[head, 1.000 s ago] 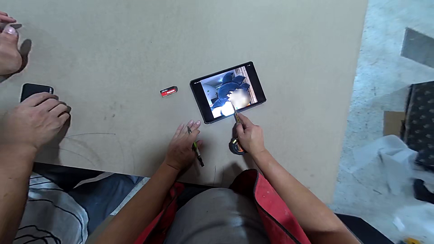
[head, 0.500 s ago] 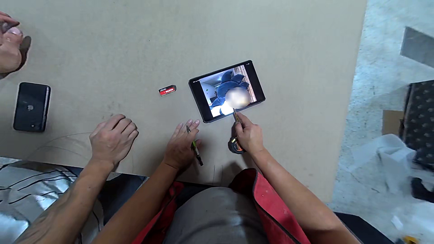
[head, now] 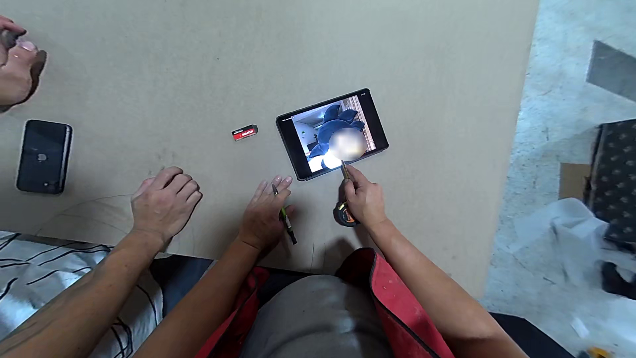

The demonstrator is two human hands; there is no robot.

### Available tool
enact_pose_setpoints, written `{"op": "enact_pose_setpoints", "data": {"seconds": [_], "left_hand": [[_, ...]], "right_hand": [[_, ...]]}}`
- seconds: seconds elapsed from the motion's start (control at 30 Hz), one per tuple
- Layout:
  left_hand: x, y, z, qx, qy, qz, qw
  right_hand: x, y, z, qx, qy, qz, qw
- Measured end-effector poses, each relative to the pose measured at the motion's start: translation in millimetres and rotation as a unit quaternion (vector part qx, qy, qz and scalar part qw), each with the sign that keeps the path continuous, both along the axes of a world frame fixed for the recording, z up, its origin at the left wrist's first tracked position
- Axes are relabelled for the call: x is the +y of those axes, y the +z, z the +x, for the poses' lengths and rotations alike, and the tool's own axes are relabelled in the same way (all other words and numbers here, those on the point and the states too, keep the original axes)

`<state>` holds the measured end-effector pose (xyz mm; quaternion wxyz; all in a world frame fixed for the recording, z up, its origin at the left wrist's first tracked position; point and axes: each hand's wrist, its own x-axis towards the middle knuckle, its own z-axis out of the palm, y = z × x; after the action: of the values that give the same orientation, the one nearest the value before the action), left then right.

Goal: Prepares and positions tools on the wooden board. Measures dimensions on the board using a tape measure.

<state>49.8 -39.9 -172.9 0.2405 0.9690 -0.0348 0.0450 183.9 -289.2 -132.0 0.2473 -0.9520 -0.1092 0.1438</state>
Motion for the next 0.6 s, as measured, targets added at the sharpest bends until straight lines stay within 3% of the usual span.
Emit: {"op": "enact_pose_setpoints", "data": {"seconds": [0.6], "left_hand": [[-0.3,-2.8,-2.4,-0.019,0.000,-0.007,1.000]], "right_hand": [[-1.0,1.3,-0.7,0.013,-0.003,0.000,1.000]]}}
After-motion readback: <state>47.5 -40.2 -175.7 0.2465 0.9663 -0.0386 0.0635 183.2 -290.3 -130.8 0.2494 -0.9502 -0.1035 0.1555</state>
